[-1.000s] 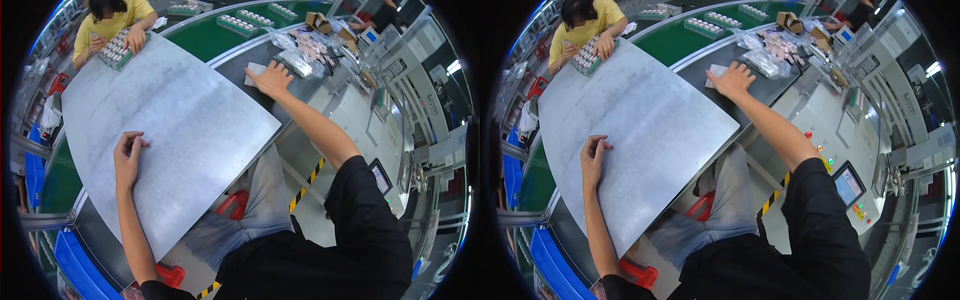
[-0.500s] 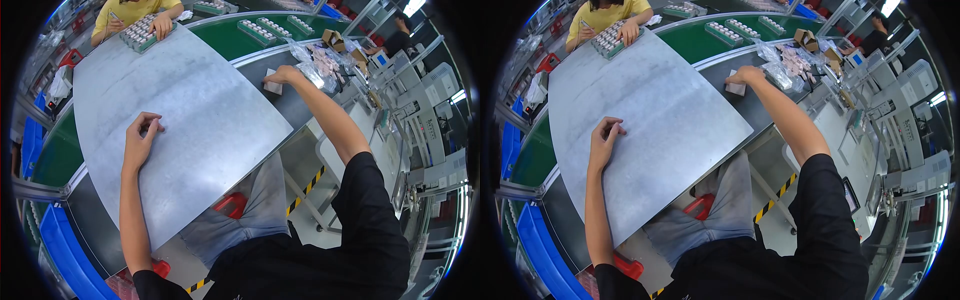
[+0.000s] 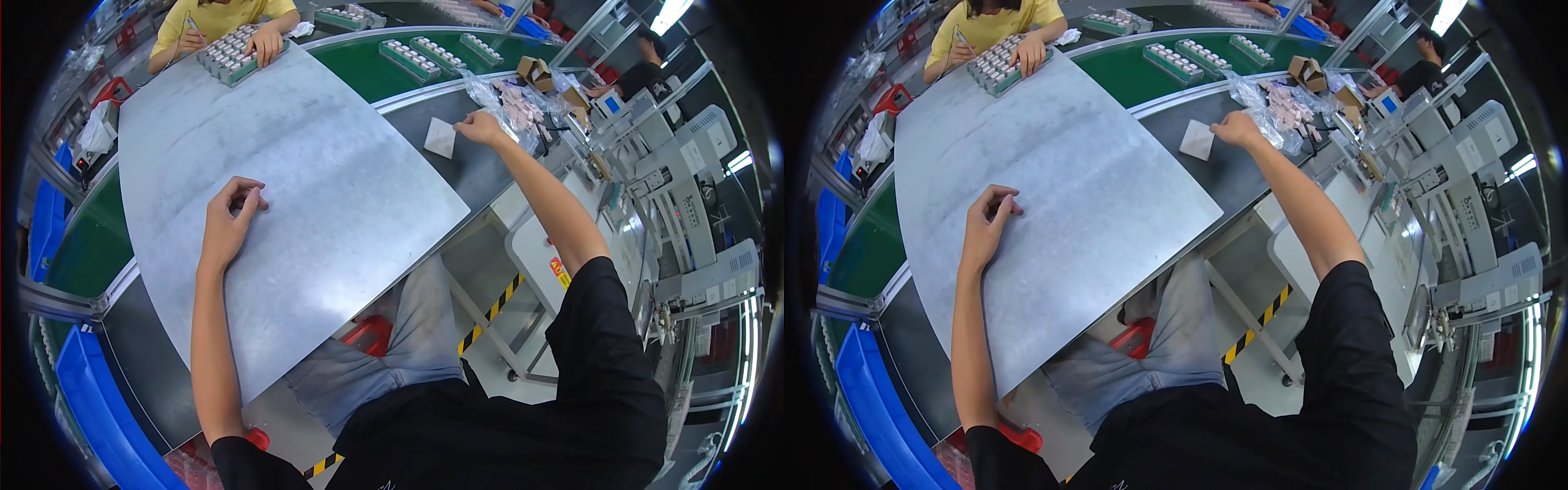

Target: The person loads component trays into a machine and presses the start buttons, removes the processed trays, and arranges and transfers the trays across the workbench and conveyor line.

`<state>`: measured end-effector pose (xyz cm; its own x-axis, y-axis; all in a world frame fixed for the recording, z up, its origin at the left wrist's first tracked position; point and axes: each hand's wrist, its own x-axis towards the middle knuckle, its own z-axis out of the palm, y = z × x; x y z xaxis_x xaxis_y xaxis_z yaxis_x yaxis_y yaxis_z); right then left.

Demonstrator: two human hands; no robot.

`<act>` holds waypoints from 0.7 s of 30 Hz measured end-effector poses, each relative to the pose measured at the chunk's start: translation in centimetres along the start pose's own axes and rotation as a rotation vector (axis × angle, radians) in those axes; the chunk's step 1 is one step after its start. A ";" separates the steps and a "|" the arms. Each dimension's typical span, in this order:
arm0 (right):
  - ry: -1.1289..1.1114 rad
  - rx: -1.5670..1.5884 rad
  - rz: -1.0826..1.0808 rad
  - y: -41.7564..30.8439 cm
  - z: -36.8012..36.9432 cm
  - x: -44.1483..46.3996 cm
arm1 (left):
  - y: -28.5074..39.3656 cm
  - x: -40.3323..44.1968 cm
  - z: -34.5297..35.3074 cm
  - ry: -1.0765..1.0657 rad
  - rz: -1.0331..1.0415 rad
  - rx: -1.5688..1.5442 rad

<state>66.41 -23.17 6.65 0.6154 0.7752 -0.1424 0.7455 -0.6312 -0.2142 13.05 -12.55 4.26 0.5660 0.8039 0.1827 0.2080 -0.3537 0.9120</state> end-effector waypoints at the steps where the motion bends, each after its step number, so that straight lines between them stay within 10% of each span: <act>1: 0.017 -0.062 0.028 -0.7 0.0 -0.3 | -0.1 0.0 0.0 0.006 0.003 -0.004; 14: -0.016 -0.360 -0.076 -4.3 2.8 1.7 | 0.2 -0.1 -0.7 0.033 0.042 -0.064; 21: 0.036 -0.131 -0.563 -2.9 -1.1 2.3 | -0.6 -0.2 -0.9 0.020 0.015 -0.098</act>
<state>65.99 -19.58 8.03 0.1210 0.9926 -0.0077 0.9846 -0.1210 -0.1262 12.11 -12.08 3.99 0.5521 0.8086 0.2035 0.1196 -0.3183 0.9404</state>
